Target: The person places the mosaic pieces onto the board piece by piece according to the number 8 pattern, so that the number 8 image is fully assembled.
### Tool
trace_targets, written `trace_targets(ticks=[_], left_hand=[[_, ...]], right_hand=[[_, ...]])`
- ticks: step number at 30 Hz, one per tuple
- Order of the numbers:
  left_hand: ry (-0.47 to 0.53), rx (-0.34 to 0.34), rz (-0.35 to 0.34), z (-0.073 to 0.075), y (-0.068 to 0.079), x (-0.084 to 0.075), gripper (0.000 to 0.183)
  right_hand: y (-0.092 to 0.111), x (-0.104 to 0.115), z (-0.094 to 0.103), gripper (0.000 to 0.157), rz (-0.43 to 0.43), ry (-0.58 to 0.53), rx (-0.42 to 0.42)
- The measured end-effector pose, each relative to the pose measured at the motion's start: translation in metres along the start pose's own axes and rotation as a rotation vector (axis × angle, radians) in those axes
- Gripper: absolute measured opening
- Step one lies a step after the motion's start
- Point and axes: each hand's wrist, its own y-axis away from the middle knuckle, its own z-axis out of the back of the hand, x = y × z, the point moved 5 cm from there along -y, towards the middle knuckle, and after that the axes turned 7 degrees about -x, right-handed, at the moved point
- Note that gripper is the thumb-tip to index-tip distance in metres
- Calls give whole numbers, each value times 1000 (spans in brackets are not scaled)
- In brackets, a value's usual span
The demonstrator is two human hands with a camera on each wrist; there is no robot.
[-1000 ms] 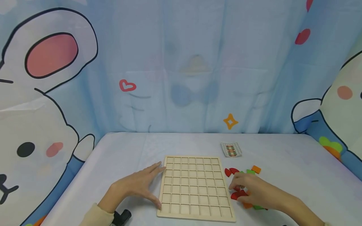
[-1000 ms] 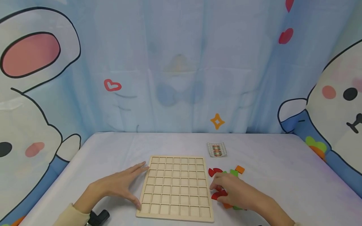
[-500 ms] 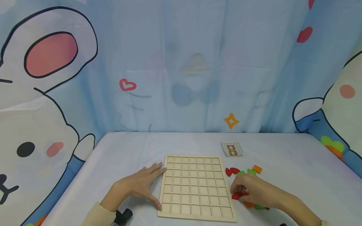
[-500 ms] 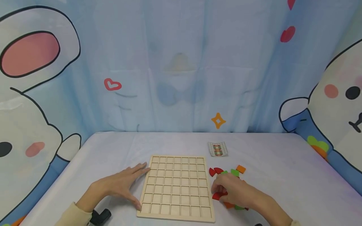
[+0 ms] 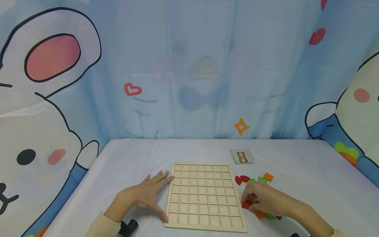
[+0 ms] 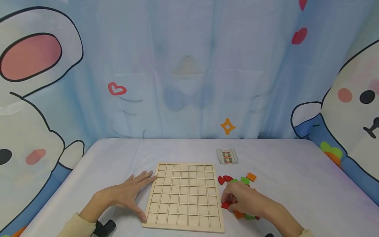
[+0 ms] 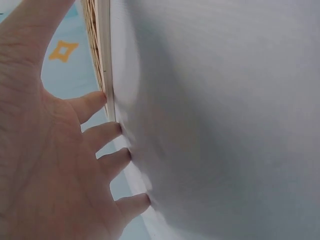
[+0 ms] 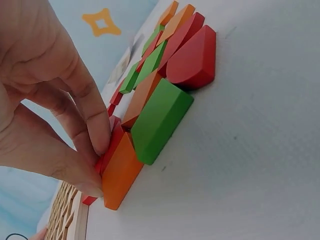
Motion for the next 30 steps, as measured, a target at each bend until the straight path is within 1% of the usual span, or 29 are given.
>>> trace_targets(ticks=[4, 11, 14, 19, 26, 30], left_hand=[[17, 6, 8, -1, 0, 0, 127], [7, 13, 28, 2, 0, -1, 128], [4, 17, 26, 2, 1, -2, 128], [-5, 25, 42, 1, 1, -2, 128], [-6, 35, 53, 0, 1, -3, 127], [-12, 34, 49, 1, 1, -3, 127]], right_hand=[[0, 0, 0, 21, -13, -10, 7], [0, 2, -1, 23, 10, 40, -1], [1, 2, -1, 24, 2, 39, -5], [1, 2, 1, 22, -3, 27, -19], [3, 2, 1, 20, 24, 18, -37], [4, 1, 1, 20, 47, -24, -39]])
